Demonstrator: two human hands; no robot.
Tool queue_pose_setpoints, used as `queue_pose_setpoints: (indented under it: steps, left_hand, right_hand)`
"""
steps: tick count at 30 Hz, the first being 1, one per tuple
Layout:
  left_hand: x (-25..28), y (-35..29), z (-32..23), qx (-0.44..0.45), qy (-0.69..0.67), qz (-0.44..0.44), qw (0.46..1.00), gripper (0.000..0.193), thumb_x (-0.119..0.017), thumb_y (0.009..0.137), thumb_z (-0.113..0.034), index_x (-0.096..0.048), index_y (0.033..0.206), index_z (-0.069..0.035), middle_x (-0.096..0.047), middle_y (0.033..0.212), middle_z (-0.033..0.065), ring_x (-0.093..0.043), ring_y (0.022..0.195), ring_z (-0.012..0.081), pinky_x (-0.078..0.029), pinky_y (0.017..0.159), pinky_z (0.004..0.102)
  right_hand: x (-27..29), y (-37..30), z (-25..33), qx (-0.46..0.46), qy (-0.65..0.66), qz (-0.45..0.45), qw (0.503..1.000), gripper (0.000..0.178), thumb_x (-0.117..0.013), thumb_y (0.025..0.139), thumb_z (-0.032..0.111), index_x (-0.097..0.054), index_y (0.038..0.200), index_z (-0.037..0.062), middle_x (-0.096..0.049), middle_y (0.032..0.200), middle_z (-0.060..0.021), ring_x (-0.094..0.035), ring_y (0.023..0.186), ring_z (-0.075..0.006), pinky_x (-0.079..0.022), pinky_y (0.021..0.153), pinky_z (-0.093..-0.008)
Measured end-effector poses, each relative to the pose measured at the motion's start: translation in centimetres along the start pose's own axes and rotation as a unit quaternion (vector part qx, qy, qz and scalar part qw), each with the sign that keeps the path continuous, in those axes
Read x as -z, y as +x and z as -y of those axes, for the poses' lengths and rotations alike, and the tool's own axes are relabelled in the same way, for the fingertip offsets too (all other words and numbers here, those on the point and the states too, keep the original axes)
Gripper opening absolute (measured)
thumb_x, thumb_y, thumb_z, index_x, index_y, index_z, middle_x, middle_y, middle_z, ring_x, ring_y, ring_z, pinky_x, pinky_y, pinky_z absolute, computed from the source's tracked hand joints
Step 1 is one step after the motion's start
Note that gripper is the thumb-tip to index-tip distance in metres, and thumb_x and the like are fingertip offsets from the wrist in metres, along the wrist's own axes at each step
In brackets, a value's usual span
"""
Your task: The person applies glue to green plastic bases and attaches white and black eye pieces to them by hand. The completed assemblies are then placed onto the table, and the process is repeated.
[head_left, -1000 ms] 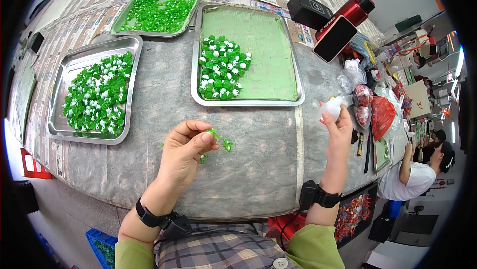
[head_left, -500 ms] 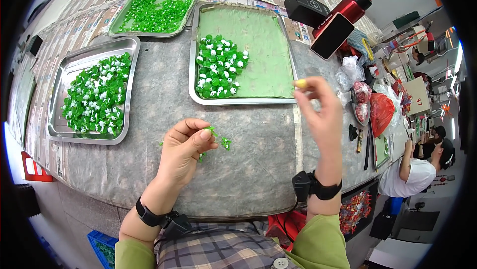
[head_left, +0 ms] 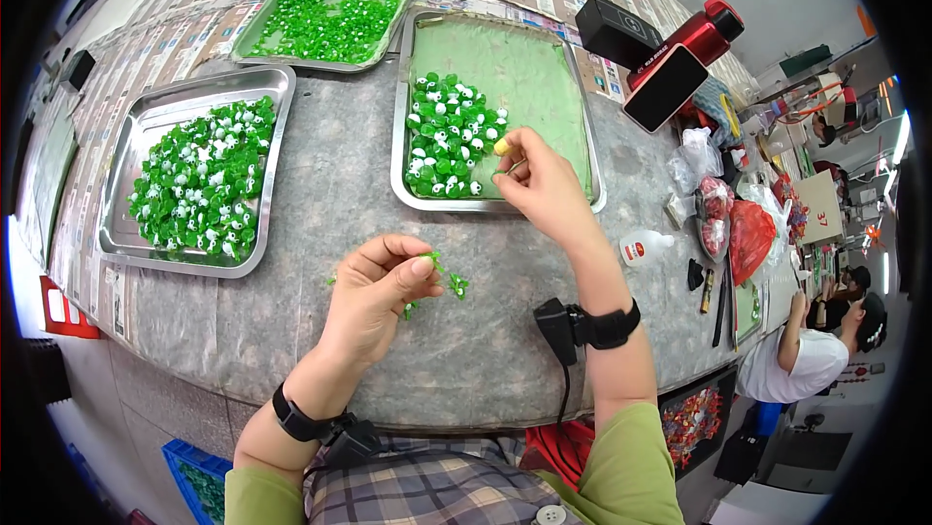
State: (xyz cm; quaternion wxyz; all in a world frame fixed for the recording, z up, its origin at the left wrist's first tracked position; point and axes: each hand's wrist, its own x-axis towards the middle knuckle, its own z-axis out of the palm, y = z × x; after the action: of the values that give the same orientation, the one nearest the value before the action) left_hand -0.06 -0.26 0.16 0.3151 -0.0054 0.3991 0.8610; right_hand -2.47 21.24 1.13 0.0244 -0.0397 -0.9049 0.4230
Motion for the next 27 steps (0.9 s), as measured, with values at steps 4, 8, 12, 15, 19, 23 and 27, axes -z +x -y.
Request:
queue_pose_setpoints:
  steps: [4, 8, 12, 15, 19, 23, 27]
  left_hand:
    - [-0.3, -0.3, 0.2, 0.015, 0.012, 0.050, 0.999, 0.010, -0.057, 0.075, -0.007, -0.054, 0.084, -0.002, -0.057, 0.076, 0.0056, -0.055, 0.070, 0.0123, -0.048, 0.065, 0.0258]
    - [-0.9, -0.4, 0.7, 0.024, 0.013, 0.093, 0.995, 0.010, -0.056, 0.075, -0.007, -0.054, 0.084, -0.002, -0.058, 0.079, 0.0075, -0.057, 0.076, 0.0157, -0.048, 0.066, 0.0268]
    - [-1.1, -0.5, 0.7, 0.031, 0.011, 0.080, 0.996, 0.011, -0.057, 0.075, -0.007, -0.054, 0.085, -0.002, -0.058, 0.080, 0.0084, -0.057, 0.078, 0.0162, -0.048, 0.066, 0.0271]
    - [-0.9, -0.3, 0.7, 0.028, 0.010, 0.075, 0.997, 0.012, -0.057, 0.075, -0.008, -0.054, 0.085, -0.002, -0.058, 0.081, 0.0086, -0.057, 0.076, 0.0158, -0.048, 0.065, 0.0272]
    - [-0.7, -0.3, 0.8, 0.025, 0.017, 0.068, 0.997, 0.013, -0.057, 0.075, -0.008, -0.054, 0.085, -0.002, -0.058, 0.080, 0.0084, -0.057, 0.074, 0.0153, -0.048, 0.064, 0.0267]
    - [-0.5, -0.2, 0.8, 0.006, 0.020, 0.052, 0.998, 0.013, -0.058, 0.074, -0.008, -0.054, 0.084, -0.002, -0.058, 0.080, 0.0081, -0.057, 0.072, 0.0146, -0.048, 0.063, 0.0259]
    - [-0.8, -0.2, 0.7, -0.007, 0.046, 0.062, 0.997, 0.013, -0.058, 0.074, -0.009, -0.054, 0.085, -0.001, -0.058, 0.080, 0.0081, -0.057, 0.072, 0.0141, -0.048, 0.063, 0.0256]
  right_hand:
    - [0.7, -3.9, 3.4, -0.027, 0.335, 0.047, 0.941, 0.021, -0.050, 0.074, 0.002, -0.045, 0.095, 0.0028, -0.048, 0.085, -0.0019, -0.050, 0.071, -0.0093, -0.041, 0.062, -0.0223]
    - [-1.4, -7.1, 3.5, -0.060, 0.523, 0.090, 0.846, 0.020, -0.048, 0.078, 0.003, -0.045, 0.098, 0.0021, -0.048, 0.088, -0.0023, -0.050, 0.079, -0.0099, -0.043, 0.072, -0.0244]
    - [-2.4, -8.3, 3.5, -0.095, 0.550, 0.059, 0.828, 0.017, -0.048, 0.079, 0.002, -0.048, 0.096, 0.0018, -0.051, 0.088, -0.0029, -0.050, 0.080, -0.0091, -0.042, 0.073, -0.0233]
    - [-2.9, -8.4, 3.2, -0.085, 0.534, 0.056, 0.839, 0.016, -0.049, 0.079, 0.002, -0.050, 0.094, 0.0013, -0.052, 0.087, -0.0026, -0.051, 0.080, -0.0085, -0.042, 0.072, -0.0224]
    - [-2.9, -8.4, 3.0, -0.091, 0.541, 0.065, 0.834, 0.015, -0.049, 0.078, 0.002, -0.051, 0.094, 0.0007, -0.053, 0.087, -0.0025, -0.051, 0.079, -0.0078, -0.042, 0.072, -0.0217]
    - [-2.8, -8.5, 2.7, -0.093, 0.533, 0.073, 0.838, 0.018, -0.050, 0.078, 0.002, -0.052, 0.095, -0.0002, -0.054, 0.089, -0.0030, -0.051, 0.079, -0.0073, -0.042, 0.071, -0.0204]
    - [-2.7, -8.5, 2.9, -0.096, 0.513, 0.101, 0.847, 0.021, -0.052, 0.077, 0.002, -0.051, 0.098, -0.0009, -0.055, 0.090, -0.0033, -0.051, 0.081, -0.0067, -0.042, 0.071, -0.0196]
